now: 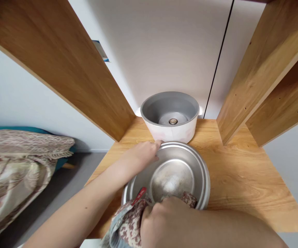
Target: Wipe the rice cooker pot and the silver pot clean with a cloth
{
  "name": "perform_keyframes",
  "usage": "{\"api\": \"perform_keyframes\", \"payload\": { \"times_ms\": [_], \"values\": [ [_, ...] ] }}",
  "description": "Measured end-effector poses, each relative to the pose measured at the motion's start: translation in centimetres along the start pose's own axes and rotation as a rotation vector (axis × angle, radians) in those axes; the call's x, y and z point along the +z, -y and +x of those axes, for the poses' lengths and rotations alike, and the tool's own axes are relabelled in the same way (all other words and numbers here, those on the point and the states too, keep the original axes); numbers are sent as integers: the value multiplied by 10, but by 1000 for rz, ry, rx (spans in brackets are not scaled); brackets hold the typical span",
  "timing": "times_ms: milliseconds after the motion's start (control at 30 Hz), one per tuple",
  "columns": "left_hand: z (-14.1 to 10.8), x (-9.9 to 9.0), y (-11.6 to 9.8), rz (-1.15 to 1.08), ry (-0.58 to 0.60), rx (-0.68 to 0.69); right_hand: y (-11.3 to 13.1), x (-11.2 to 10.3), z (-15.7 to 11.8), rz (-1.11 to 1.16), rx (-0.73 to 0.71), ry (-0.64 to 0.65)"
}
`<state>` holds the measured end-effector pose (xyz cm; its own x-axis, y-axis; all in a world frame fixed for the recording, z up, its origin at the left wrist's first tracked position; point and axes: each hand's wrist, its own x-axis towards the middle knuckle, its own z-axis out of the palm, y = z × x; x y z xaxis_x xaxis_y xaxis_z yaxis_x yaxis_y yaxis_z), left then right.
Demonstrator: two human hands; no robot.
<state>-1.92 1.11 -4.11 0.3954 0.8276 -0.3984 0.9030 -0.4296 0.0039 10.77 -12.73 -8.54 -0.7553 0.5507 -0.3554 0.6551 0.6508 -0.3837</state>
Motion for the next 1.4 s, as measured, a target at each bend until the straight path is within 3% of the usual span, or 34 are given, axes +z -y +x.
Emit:
{"api": "perform_keyframes", "payload": {
  "times_ms": [200, 600, 967, 1400],
  "values": [
    [0, -2, -1, 67, 35, 21, 5, -6, 1, -27, 46, 70],
    [3, 2, 1, -51, -12, 6, 1, 2, 1, -31, 1, 21],
    [3, 2, 1, 37, 6, 16, 2, -6, 0, 29, 58, 72],
    [6, 3, 3, 26, -3, 12, 3, 0, 3, 36, 58, 19]
  ]
}}
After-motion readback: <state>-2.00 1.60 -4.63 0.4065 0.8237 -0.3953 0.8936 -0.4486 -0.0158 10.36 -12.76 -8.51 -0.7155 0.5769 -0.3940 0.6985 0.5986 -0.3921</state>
